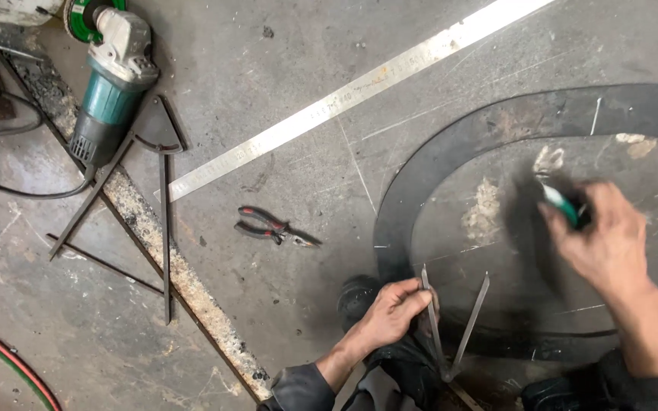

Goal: The recorder uses a compass and a marker to mark specific points on a circular metal piece.

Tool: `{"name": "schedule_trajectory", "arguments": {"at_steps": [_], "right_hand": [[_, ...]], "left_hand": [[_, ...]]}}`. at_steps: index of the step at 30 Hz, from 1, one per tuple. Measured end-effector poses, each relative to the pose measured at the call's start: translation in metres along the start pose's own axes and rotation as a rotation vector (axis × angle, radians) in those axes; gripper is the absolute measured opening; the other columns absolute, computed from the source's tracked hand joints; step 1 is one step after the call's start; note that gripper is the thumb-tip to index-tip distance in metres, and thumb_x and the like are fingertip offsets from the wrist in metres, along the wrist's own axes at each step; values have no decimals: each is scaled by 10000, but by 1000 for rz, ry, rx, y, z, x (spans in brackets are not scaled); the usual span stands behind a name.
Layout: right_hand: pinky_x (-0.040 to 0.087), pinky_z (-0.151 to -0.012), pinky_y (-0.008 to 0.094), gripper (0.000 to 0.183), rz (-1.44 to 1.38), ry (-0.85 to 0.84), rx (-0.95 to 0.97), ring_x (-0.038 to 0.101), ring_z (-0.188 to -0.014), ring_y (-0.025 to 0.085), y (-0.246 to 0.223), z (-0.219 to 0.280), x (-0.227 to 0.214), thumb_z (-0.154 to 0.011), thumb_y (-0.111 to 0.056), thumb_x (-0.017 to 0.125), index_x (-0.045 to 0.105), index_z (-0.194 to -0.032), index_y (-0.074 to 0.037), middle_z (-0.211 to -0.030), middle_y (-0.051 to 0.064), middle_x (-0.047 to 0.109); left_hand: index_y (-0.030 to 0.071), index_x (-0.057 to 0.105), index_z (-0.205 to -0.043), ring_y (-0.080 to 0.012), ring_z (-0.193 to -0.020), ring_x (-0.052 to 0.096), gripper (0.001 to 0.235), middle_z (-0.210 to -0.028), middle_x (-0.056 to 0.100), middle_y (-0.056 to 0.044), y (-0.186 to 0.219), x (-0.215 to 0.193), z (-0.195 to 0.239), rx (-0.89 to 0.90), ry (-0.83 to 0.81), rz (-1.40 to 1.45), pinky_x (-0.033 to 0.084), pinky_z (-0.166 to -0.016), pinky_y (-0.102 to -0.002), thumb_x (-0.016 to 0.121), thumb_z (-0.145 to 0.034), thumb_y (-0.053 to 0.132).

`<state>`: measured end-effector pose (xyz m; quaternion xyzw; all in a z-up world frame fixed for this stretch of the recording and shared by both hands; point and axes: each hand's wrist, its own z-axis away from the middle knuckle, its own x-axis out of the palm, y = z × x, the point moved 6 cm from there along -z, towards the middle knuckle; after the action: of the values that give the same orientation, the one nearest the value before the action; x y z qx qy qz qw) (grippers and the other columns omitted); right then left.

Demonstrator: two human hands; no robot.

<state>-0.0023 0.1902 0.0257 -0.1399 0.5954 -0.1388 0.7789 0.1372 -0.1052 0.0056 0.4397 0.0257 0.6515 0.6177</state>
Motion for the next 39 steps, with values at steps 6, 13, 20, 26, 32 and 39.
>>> {"name": "schedule_trajectory", "arguments": {"at_steps": [6, 13, 20, 26, 32, 39], "right_hand": [[550, -571, 390, 276, 201, -39, -197, 623, -614, 242, -91, -83, -32, -996, -242, 735, 757, -1110, 8, -872, 145, 667], [579, -707, 363, 249, 222, -87, -218, 690, -714, 223, -87, -98, -13, -1080, -269, 732, 770, -1170, -40, -944, 99, 738], [580, -734, 351, 227, 221, -52, -221, 707, -763, 222, -93, -100, -14, -1052, -280, 771, 782, -1113, -62, -957, 70, 742], [581, -728, 348, 232, 271, -66, -211, 708, -748, 214, -95, -102, -11, -1035, -286, 779, 789, -1125, -73, -968, 61, 746], [585, -749, 344, 216, 254, -68, -207, 707, -771, 200, -95, -103, -10, -1039, -287, 774, 792, -1109, -84, -955, 48, 747], [591, -764, 338, 219, 355, -51, -261, 712, -820, 197, -91, -103, -4, -1051, -315, 768, 797, -1105, -105, -935, 34, 742]], "left_hand": [[24, 698, -998, -71, -624, 472, 252, -707, 556, 5, 6, 1, 3, -59, -3, -277, 405, -558, -266, 565, -1085, 220], [33, 702, -990, -65, -663, 521, 261, -746, 600, 21, 7, 1, 1, -13, -33, -239, 446, -613, -269, 550, -1082, 223], [49, 695, -970, -45, -694, 554, 269, -786, 647, 24, 6, 0, 1, -10, -47, -194, 485, -649, -259, 529, -1079, 230], [44, 700, -982, -76, -682, 530, 262, -767, 620, -2, -6, -3, 0, -24, -42, -215, 479, -649, -278, 538, -1091, 219], [49, 684, -982, -85, -792, 633, 250, -849, 683, -6, 0, -1, -1, 21, -57, -138, 548, -745, -287, 522, -1088, 207], [49, 680, -980, -87, -779, 629, 253, -839, 680, -10, -6, -2, -2, 14, -57, -125, 549, -731, -290, 514, -1095, 202]]}}
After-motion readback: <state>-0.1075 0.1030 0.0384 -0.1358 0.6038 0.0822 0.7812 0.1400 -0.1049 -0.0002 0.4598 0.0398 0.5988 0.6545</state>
